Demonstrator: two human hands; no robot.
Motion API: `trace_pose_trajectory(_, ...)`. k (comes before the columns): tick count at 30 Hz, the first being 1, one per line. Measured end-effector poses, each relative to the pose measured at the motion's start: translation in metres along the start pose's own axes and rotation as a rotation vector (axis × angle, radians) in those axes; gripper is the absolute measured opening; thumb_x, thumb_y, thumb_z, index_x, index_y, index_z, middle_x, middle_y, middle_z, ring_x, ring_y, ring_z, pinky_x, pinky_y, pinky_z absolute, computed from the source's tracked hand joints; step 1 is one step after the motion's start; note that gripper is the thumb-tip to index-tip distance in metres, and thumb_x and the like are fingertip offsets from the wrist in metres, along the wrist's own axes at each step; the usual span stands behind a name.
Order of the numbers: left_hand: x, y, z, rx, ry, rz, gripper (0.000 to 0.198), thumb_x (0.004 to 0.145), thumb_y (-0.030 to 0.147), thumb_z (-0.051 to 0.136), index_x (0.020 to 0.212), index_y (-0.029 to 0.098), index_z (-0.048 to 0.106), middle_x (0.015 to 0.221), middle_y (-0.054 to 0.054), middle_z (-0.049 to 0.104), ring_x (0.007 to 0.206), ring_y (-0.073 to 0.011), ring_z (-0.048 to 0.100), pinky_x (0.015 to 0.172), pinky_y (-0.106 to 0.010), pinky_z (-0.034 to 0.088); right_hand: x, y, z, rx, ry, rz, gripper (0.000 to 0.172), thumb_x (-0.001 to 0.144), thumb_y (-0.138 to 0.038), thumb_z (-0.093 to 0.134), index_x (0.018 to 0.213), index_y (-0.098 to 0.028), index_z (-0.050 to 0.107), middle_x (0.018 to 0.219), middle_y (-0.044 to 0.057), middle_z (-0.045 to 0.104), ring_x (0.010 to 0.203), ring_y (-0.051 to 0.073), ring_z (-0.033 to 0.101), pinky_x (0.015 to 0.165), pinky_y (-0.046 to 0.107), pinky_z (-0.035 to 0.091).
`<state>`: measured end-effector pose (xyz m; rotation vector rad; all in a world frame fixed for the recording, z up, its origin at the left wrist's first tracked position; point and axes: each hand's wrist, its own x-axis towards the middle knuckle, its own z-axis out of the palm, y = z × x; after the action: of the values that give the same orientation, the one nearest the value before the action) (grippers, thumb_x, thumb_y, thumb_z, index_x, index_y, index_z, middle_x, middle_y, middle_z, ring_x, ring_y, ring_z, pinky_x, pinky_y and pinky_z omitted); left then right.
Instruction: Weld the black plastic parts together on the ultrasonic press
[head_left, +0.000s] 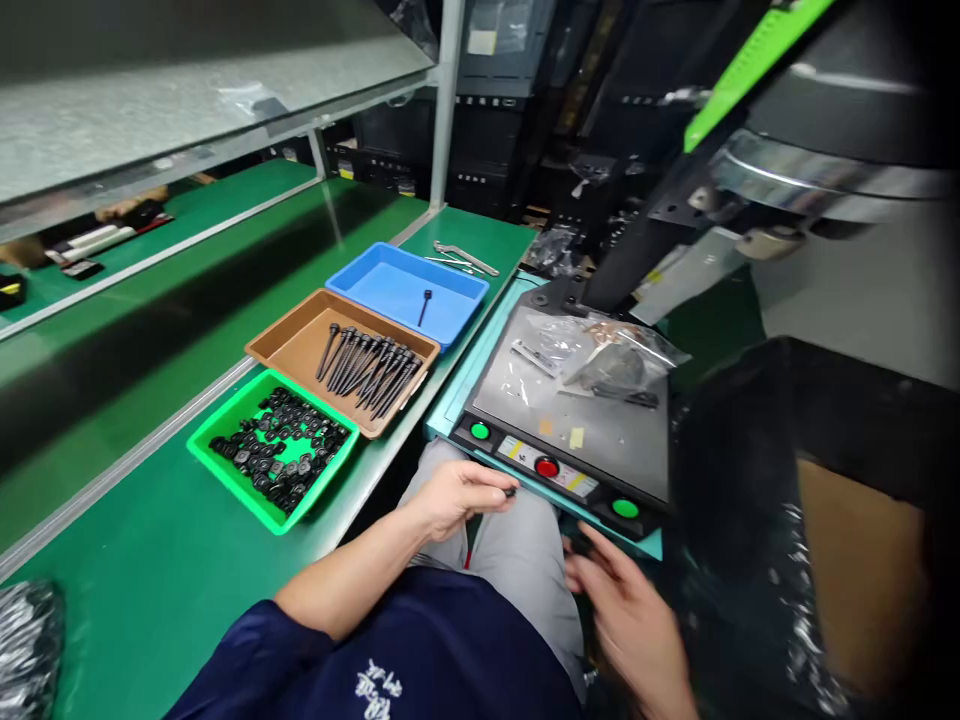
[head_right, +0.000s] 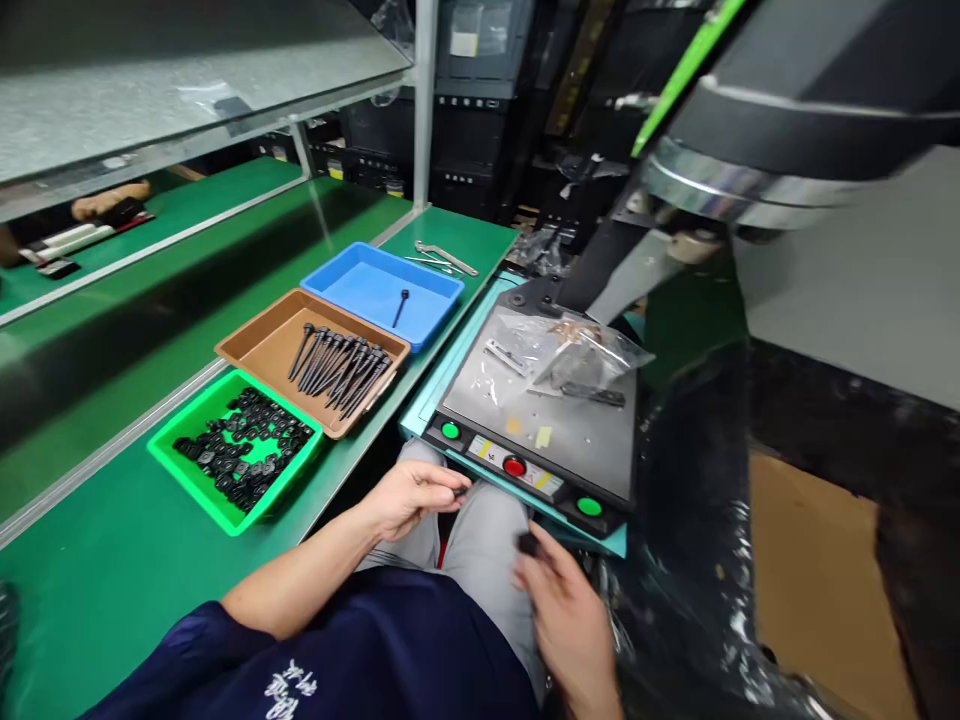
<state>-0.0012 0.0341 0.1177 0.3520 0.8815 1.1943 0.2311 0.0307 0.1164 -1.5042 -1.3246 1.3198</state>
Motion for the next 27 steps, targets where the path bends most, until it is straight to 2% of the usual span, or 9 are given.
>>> trace_pose_trajectory(2, -0.006, 0.007, 0.001, 0.028, 0.031, 0.108, 0.029, 0.053, 0.021, 0.089, 0.078, 0.013, 0.077, 0.099, -0.012, 0.074, 0.087, -0.0197, 0.068, 0.084, -0.033, 0.052, 0.008, -0.006, 0.038, 0.172, -0.133, 0.021, 0.052, 0.069, -0.052, 0.077, 0.107, -0.019, 0.063, 0.091, 0.007, 0.068, 0.066, 0.02, 0.067, 0.057, 0.031, 0.056)
trace_pose_trajectory(4, -0.009, 0.012, 0.002, 0.064, 0.033, 0.19, 0.023, 0.056, 0.018, 0.087, 0.076, 0.014, 0.077, 0.099, -0.01, 0.074, 0.092, -0.0195, 0.066, 0.084, -0.031, 0.051, 0.017, -0.015, 0.067, 0.267, -0.228, -0.009, 0.042, 0.07, -0.047, 0.078, 0.097, -0.019, 0.063, 0.081, 0.005, 0.067, 0.059, 0.017, 0.064, 0.051, 0.029, 0.054)
trace_pose_trajectory(7, -0.01, 0.014, 0.003, 0.101, 0.027, 0.227, 0.019, 0.059, 0.017, 0.086, 0.077, 0.016, 0.077, 0.099, -0.009, 0.074, 0.094, -0.0194, 0.065, 0.081, -0.03, 0.051, 0.026, -0.025, 0.085, 0.32, -0.288, -0.062, 0.033, 0.074, -0.043, 0.075, 0.091, -0.018, 0.062, 0.074, 0.003, 0.066, 0.058, 0.015, 0.062, 0.049, 0.026, 0.051)
trace_pose_trajectory(11, -0.006, 0.013, 0.01, 0.117, 0.044, 0.232, 0.017, 0.06, 0.018, 0.085, 0.074, 0.016, 0.077, 0.099, -0.009, 0.073, 0.088, -0.0199, 0.066, 0.076, -0.032, 0.052, 0.028, -0.027, 0.078, 0.373, -0.33, -0.073, 0.028, 0.077, -0.04, 0.073, 0.089, -0.018, 0.062, 0.068, 0.001, 0.064, 0.057, 0.013, 0.061, 0.049, 0.024, 0.05)
trace_pose_trajectory(14, -0.002, 0.014, 0.019, 0.136, 0.044, 0.214, 0.018, 0.057, 0.019, 0.086, 0.072, 0.016, 0.076, 0.099, -0.009, 0.072, 0.083, -0.0197, 0.066, 0.069, -0.031, 0.052, 0.029, -0.027, 0.069, 0.498, -0.395, -0.021, 0.03, 0.077, -0.042, 0.073, 0.088, -0.017, 0.059, 0.072, 0.002, 0.067, 0.053, 0.011, 0.058, 0.045, 0.022, 0.047)
trace_pose_trajectory(17, 0.004, 0.017, 0.027, 0.211, 0.042, 0.214, 0.016, 0.057, 0.019, 0.085, 0.071, 0.017, 0.076, 0.096, -0.009, 0.072, 0.089, -0.0215, 0.066, 0.074, -0.032, 0.051, 0.033, -0.025, 0.063, 0.561, -0.437, 0.035, 0.032, 0.078, -0.044, 0.071, 0.088, -0.017, 0.058, 0.075, 0.004, 0.068, 0.049, 0.01, 0.056, 0.041, 0.021, 0.044)
trace_pose_trajectory(21, 0.011, 0.019, 0.031, 0.361, 0.047, 0.222, 0.014, 0.06, 0.018, 0.084, 0.07, 0.017, 0.075, 0.094, -0.009, 0.073, 0.096, -0.0226, 0.065, 0.086, -0.035, 0.05, 0.034, -0.018, 0.056, 0.351, -0.275, -0.079, 0.025, 0.081, -0.04, 0.067, 0.091, -0.018, 0.06, 0.07, 0.002, 0.067, 0.052, 0.012, 0.058, 0.042, 0.021, 0.043)
trace_pose_trajectory(24, 0.014, 0.02, 0.032, 0.448, 0.031, 0.238, 0.013, 0.062, 0.018, 0.083, 0.073, 0.017, 0.076, 0.095, -0.009, 0.073, 0.095, -0.0216, 0.065, 0.088, -0.036, 0.049, 0.032, -0.016, 0.051, 0.145, -0.17, -0.242, 0.013, 0.085, -0.031, 0.062, 0.093, -0.021, 0.063, 0.069, 0.001, 0.068, 0.055, 0.013, 0.062, 0.051, 0.024, 0.048)
trace_pose_trajectory(27, 0.015, 0.022, 0.034, 0.494, 0.007, 0.24, 0.012, 0.064, 0.017, 0.082, 0.074, 0.017, 0.076, 0.095, -0.008, 0.073, 0.093, -0.0208, 0.066, 0.089, -0.036, 0.05, 0.03, -0.019, 0.046, 0.033, -0.088, -0.346, 0.008, 0.085, -0.025, 0.063, 0.092, -0.022, 0.064, 0.071, 0.0, 0.069, 0.059, 0.015, 0.064, 0.059, 0.027, 0.05)
